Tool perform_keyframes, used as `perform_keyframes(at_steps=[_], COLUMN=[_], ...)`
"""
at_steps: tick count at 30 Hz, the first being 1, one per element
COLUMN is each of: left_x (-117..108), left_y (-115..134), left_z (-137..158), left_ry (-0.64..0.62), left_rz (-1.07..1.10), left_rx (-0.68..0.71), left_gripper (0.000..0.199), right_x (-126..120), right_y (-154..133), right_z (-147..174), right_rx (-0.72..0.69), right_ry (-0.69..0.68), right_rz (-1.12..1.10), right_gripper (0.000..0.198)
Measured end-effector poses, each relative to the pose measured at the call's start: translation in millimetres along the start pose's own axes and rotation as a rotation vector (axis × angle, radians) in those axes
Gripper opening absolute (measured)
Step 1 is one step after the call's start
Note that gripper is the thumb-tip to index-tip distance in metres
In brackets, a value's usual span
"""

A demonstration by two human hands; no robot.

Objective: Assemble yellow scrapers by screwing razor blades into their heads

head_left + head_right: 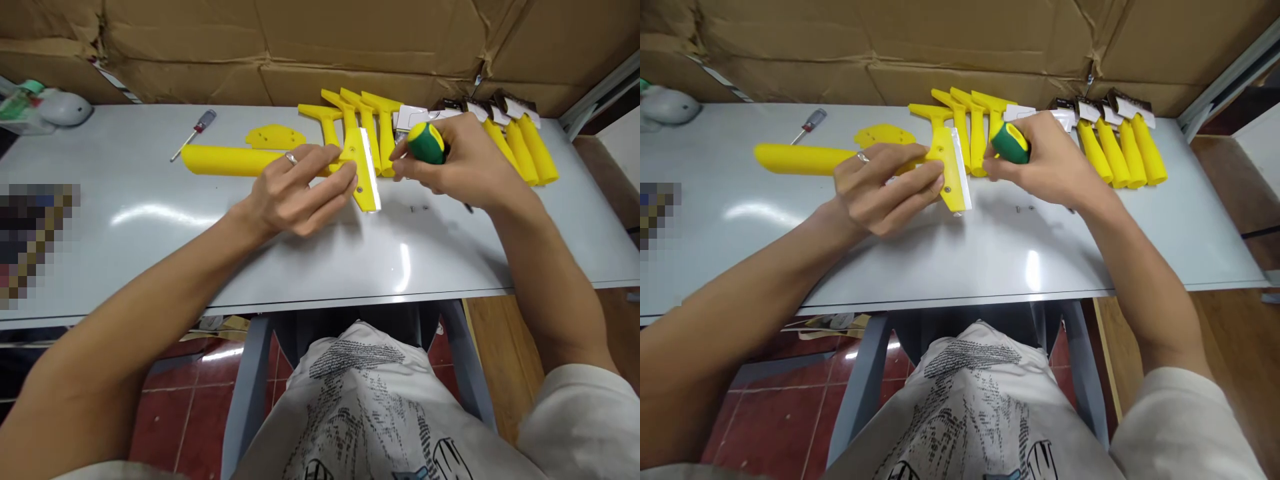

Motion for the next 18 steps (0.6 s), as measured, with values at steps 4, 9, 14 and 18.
perform_keyframes(at_steps=[4, 9, 14, 18], left_x=[0, -11, -27, -27], left_y=[15, 28, 42, 51], left_z=[-2, -7, -14, -13], left_ry=[-0.005, 0.010, -0.044, -0.117], left_rz=[0.114, 0.186, 0.251, 0.266], left_rx=[-0.036, -0.072, -0.166, -0.158], left_gripper=[0.024, 0.026, 0.028, 0.027], right_x=[23, 36, 35, 37], right_y=[2, 7, 4, 3], right_z=[-6, -14, -14, -12], right_rx=[-0.066, -0.124, -0.195, -0.178], right_ry=[-0.007, -0.069, -0.101, -0.088], right_rz=[-0.463, -0.680, -0.765, -0.712], right_gripper=[0.026, 0.035, 0.037, 0.047])
Point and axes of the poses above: each hand's wrist, its own z-axis away from the middle knuckle, its own x-axis out of the palm, y = z × x, the point moved 6 cm from there along -z, towards the middle knuckle, and after that the axes turned 15 degrees about -y, right-handed, at the moved point
